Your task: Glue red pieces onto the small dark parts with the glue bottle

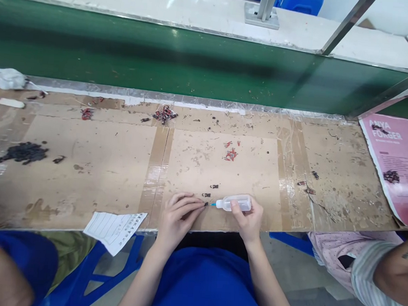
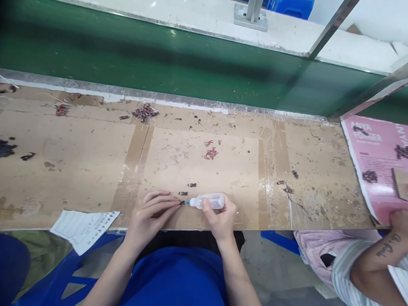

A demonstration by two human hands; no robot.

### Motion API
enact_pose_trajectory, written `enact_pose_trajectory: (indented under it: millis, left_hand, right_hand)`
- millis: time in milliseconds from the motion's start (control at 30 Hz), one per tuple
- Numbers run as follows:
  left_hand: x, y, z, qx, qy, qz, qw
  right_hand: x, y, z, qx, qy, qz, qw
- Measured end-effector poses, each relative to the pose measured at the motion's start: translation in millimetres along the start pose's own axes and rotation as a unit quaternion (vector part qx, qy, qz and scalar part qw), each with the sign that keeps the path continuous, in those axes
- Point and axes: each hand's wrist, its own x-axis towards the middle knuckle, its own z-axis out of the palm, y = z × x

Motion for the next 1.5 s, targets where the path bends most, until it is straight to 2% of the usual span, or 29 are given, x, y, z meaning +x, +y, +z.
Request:
enact_pose_trajectory:
  millis: [200, 700, 933, 1267, 1500]
  left_hand:
    - [-3.4, 4.9, 0.5, 0.024, 0.017, -0.085, 0.996]
    - [-1.6, 5.1, 0.1, 0.010, 0.024, -0.064, 0.998]
    - [-3.2, 3.5, 0.8, 0.000, 0.023, -0.089, 0.996]
    - [-1.5, 5.5, 0.8, -0.010, 0.023, -0.093, 0.995]
    - [-1.3, 6.5, 0.1, -0.006, 0.027, -0.091, 0.995]
  right_hand:
    - [1.2, 0.8, 0.5, -0.040, -0.005, 0.001, 0.999]
    - [0.7, 3.1, 1.7, -0.050, -0.015, 0.011, 0.999]
    - [0.9, 5.7, 0.7, -0.060, -0.001, 0.002, 0.998]
    - [1.6, 2.8, -0.1, -0.056, -0.033, 0.007, 0.998]
    - [3.4, 0.7, -0.2, -0.065, -0.027, 0.009, 0.997]
